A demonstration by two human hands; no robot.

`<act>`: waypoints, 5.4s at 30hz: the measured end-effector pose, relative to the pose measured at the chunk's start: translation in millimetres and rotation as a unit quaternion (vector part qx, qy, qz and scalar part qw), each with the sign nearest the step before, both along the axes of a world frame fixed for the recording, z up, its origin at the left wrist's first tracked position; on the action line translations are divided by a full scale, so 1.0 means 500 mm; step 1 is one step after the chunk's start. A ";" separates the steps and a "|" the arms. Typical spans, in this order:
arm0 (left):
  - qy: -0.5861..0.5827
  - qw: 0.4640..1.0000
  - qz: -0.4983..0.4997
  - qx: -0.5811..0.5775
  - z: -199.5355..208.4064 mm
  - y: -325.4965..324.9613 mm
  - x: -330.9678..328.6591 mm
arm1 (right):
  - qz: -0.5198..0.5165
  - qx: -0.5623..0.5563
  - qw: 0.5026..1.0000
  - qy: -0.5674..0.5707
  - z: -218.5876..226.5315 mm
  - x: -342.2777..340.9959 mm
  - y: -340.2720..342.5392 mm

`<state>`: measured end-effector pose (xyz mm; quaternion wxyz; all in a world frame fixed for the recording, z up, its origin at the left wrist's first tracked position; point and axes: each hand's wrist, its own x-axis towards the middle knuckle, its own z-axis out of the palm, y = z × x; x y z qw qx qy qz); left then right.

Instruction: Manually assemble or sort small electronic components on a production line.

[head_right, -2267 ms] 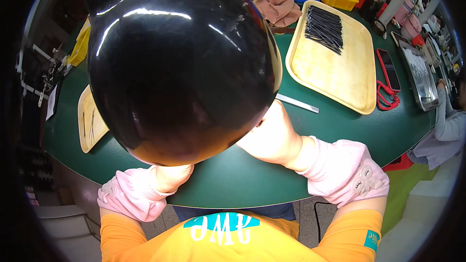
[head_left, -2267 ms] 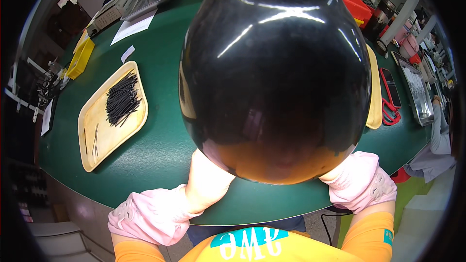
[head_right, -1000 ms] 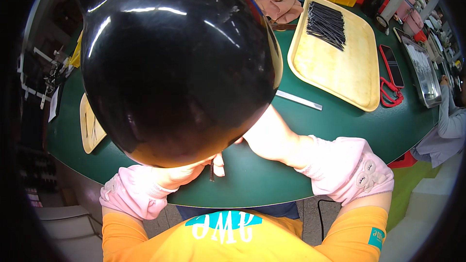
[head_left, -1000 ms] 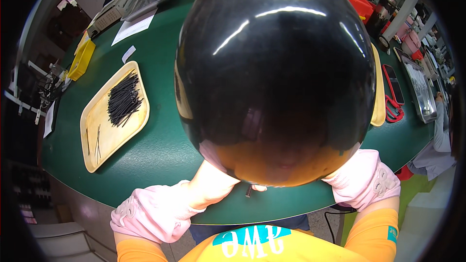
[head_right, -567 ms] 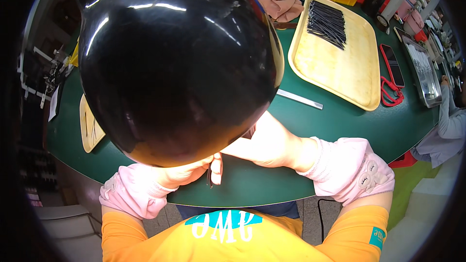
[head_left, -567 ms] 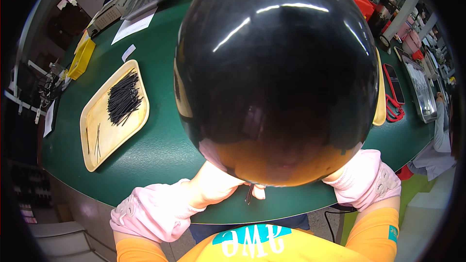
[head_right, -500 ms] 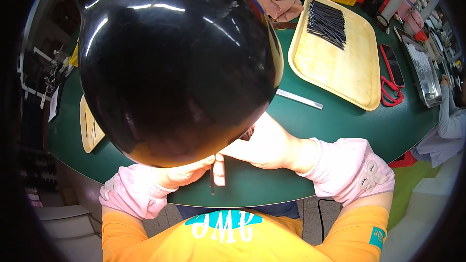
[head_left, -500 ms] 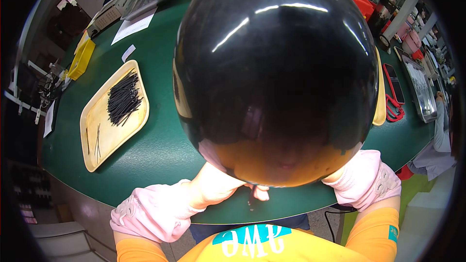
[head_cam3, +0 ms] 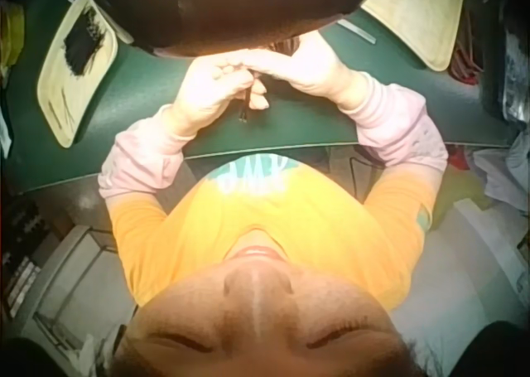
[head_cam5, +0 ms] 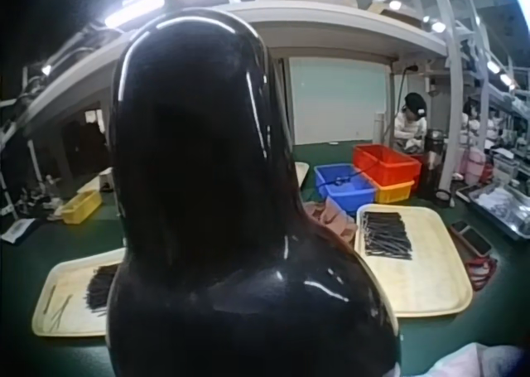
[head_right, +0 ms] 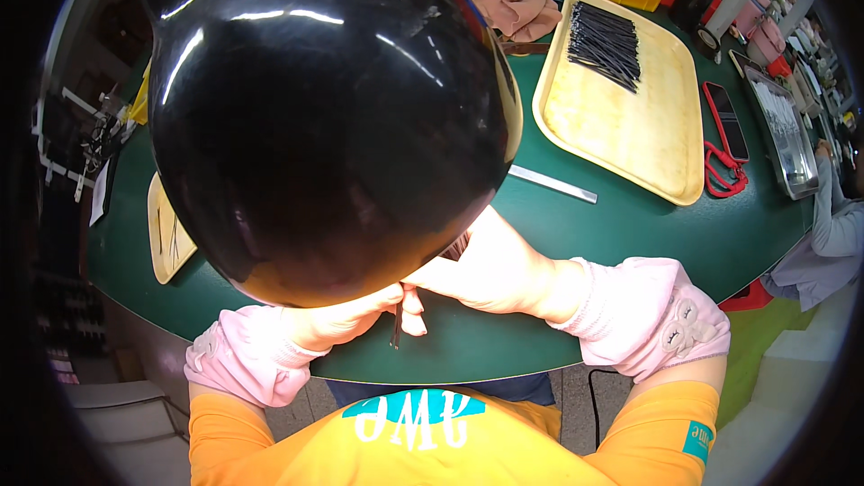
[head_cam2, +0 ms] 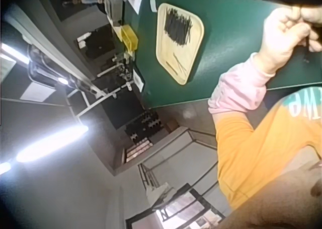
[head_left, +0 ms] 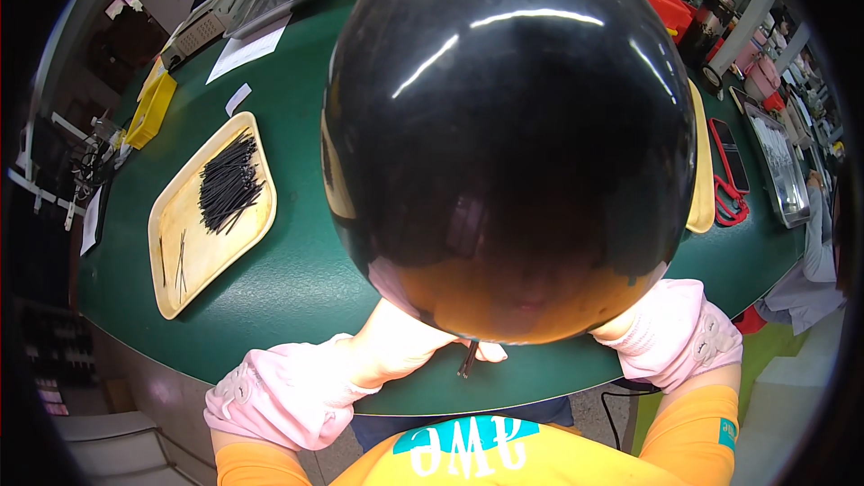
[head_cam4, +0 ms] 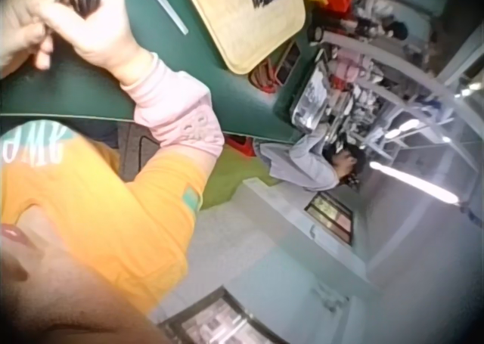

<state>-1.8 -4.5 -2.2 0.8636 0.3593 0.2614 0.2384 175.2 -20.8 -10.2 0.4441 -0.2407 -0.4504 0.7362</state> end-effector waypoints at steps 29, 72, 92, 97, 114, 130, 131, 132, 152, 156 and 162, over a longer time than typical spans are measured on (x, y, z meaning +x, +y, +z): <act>-0.003 0.969 -0.001 0.246 -0.021 0.006 0.020 | 0.216 -0.164 0.962 -0.030 -0.011 -0.031 -0.022; 0.037 0.978 -0.014 0.207 -0.015 0.011 0.001 | 0.251 -0.279 0.918 0.125 -0.013 -0.027 -0.026; 0.003 0.989 -0.022 0.145 -0.007 0.012 -0.004 | 0.246 -0.259 0.923 0.143 -0.021 -0.028 -0.025; 0.019 0.975 -0.006 0.223 -0.037 0.009 0.000 | 0.249 -0.239 0.937 0.063 -0.012 -0.032 -0.023; 0.031 0.970 -0.010 0.243 -0.030 0.013 0.007 | 0.257 -0.264 0.927 0.072 -0.010 -0.029 -0.023; 0.034 0.973 -0.004 0.229 -0.029 0.009 0.009 | 0.234 -0.278 0.930 0.056 -0.017 -0.028 -0.026; 0.025 0.975 0.003 0.223 -0.024 0.007 0.011 | 0.232 -0.276 0.931 0.055 -0.014 -0.028 -0.027; 0.019 0.972 0.003 0.233 -0.020 0.006 0.011 | 0.238 -0.267 0.933 0.047 -0.013 -0.028 -0.027; -0.012 0.924 0.268 0.272 -0.133 0.057 -0.019 | -0.218 0.251 0.739 -0.586 0.077 0.175 0.058; 0.057 0.876 0.214 0.428 -0.154 0.067 -0.027 | -0.260 0.247 0.547 -0.757 0.051 0.299 0.076; 0.076 0.889 0.180 0.414 -0.125 0.069 -0.014 | -0.290 0.238 0.458 -0.806 0.054 0.341 0.143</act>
